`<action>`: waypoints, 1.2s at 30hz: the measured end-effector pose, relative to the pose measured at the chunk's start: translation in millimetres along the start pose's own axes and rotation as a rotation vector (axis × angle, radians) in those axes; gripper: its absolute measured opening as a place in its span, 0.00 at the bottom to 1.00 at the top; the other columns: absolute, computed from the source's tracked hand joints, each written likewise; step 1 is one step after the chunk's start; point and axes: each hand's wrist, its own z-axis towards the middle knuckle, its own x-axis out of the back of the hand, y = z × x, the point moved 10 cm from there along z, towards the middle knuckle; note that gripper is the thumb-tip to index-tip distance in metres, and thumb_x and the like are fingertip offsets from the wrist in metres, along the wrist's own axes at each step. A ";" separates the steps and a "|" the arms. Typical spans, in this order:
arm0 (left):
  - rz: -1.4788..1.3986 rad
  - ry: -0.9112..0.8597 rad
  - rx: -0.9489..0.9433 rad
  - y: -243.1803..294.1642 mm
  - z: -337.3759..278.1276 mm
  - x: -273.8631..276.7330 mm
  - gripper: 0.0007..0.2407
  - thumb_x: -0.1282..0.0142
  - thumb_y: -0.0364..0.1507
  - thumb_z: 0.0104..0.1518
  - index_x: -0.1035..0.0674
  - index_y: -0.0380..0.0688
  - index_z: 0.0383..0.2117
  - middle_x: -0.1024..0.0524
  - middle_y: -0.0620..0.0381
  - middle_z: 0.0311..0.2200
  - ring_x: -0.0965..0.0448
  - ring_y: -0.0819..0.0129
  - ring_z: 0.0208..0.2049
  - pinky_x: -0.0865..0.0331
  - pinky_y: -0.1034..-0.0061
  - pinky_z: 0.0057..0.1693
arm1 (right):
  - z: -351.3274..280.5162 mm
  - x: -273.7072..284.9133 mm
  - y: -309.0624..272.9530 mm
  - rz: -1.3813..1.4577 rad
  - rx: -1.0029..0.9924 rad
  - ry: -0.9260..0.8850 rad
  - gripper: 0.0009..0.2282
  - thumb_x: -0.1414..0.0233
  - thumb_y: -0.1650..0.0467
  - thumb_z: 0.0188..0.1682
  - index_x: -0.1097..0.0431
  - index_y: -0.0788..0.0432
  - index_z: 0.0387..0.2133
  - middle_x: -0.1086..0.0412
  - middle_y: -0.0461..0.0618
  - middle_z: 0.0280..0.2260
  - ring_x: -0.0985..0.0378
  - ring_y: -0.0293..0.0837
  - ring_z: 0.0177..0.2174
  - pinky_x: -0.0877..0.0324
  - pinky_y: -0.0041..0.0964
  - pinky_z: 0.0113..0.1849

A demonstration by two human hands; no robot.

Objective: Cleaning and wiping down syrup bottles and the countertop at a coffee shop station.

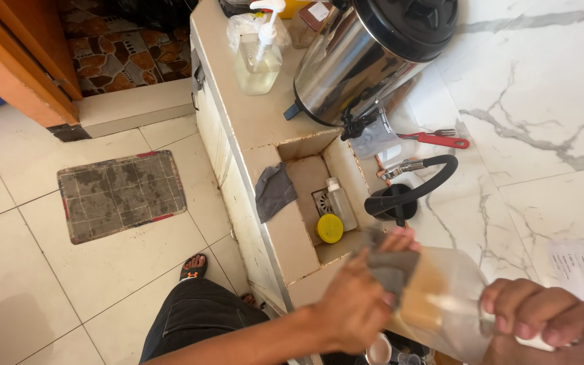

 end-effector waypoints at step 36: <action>-0.147 0.365 0.195 -49.6 10.1 -4.4 0.21 0.73 0.32 0.69 0.31 0.28 0.57 0.30 0.35 0.61 0.37 0.41 0.71 0.54 0.50 0.75 | -23.3 4.8 -23.1 -0.358 0.283 0.786 0.15 0.63 0.67 0.66 0.48 0.59 0.28 0.49 0.54 0.19 0.47 0.48 0.18 0.36 0.47 0.28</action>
